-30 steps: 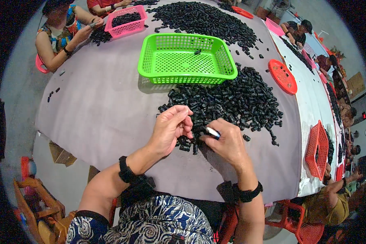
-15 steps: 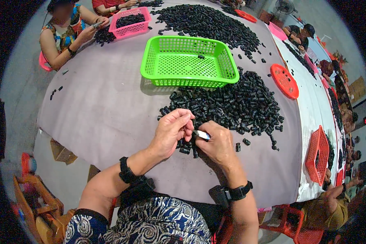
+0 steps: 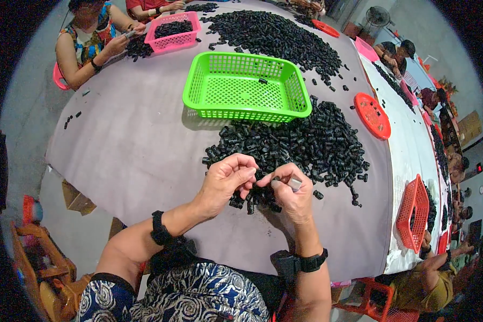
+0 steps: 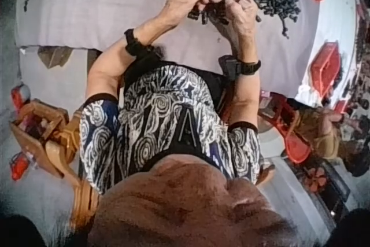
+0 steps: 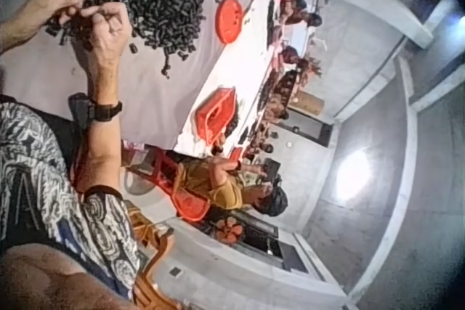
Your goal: Manually assembling small black plastic components for shoe manufacturing.
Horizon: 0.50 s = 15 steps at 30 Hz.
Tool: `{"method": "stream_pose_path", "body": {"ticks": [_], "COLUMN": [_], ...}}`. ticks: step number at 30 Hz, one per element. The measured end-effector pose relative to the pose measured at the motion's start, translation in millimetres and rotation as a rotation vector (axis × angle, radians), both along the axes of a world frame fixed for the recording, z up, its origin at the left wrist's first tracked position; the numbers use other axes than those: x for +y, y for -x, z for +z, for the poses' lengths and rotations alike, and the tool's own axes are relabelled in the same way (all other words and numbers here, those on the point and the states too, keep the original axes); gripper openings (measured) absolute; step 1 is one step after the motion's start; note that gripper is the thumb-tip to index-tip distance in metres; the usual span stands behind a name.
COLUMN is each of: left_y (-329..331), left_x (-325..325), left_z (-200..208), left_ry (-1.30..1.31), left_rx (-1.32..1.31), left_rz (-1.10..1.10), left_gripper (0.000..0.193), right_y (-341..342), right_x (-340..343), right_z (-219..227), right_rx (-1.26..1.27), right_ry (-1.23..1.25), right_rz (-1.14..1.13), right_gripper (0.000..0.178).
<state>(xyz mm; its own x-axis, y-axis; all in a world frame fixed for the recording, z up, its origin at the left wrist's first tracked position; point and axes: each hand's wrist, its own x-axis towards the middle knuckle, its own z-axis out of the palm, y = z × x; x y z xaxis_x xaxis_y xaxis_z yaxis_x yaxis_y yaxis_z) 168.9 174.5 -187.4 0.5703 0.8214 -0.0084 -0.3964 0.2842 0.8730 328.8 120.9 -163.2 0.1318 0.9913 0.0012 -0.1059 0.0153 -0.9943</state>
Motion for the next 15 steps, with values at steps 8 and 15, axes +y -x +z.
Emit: {"method": "stream_pose_path", "body": {"ticks": [8,15], "left_y": [-2,-2], "left_x": [-1,0], "left_z": [0,-1], "left_ry": [0.004,-0.053], "left_rx": [0.048,0.090], "left_rz": [-0.037,-0.099], "left_gripper": [0.017,0.016], "right_y": [-5,2], "right_x": [1,-3], "right_z": [-8,-2], "right_rx": [-0.048,-0.143], "right_ry": [0.004,-0.031], "right_rz": [-0.047,0.036], "right_gripper": [0.008,0.008]}}
